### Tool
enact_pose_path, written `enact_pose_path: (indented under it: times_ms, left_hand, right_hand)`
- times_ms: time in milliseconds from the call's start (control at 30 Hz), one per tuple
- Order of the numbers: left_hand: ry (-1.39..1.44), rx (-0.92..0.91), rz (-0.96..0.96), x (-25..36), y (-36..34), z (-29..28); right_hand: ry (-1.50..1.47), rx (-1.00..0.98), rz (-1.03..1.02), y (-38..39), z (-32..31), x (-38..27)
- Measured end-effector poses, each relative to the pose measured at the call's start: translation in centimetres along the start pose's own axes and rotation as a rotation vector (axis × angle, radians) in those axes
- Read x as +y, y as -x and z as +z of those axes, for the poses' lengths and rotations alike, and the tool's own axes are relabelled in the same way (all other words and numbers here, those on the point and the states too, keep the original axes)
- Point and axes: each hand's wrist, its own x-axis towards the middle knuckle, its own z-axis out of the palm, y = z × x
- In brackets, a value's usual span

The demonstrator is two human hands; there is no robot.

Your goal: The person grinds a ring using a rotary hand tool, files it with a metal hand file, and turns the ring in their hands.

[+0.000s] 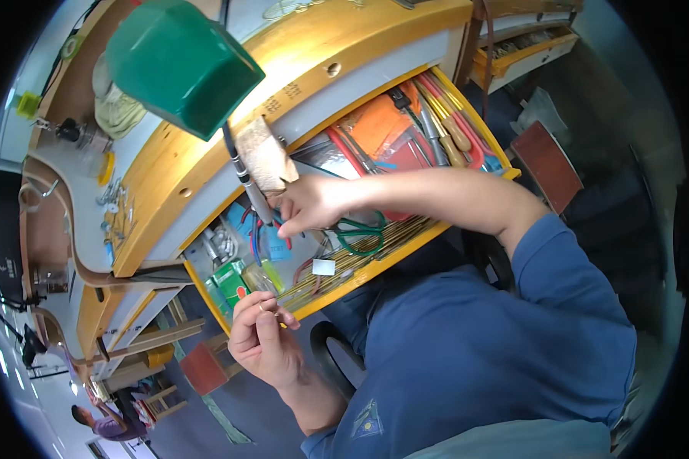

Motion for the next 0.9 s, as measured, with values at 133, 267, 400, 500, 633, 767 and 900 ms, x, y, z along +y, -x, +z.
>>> enact_pose_path:
  times_ms: [133,267,400,500,633,767,900]
  left_hand:
    - [0.018,-0.008,-0.051,-1.1,-0.3,0.3]
    - [0.027,-0.018,-0.089,-2.9,-1.2,1.3]
    - [-0.017,-0.036,-0.095,-4.8,-2.6,2.2]
    - [-0.014,-0.075,-0.168,-6.1,-3.8,2.8]
    - [0.015,-0.093,-0.279,-7.5,-4.8,3.1]
    - [0.025,-0.085,-0.299,-9.2,-5.3,2.9]
    - [0.125,-0.065,-0.349,-10.3,-5.0,3.3]
  right_hand:
    - [0.033,0.094,0.027,4.4,-8.0,3.8]
    - [0.305,0.315,0.209,9.9,-12.2,6.3]
    - [0.376,0.126,0.388,13.3,-10.8,6.8]
    - [0.390,0.063,0.394,14.1,-9.0,7.4]
    - [0.316,0.167,0.303,14.6,-7.0,8.4]
    - [0.413,0.210,0.291,14.7,-7.2,9.2]
    - [0.396,0.197,0.378,14.3,-7.3,8.3]
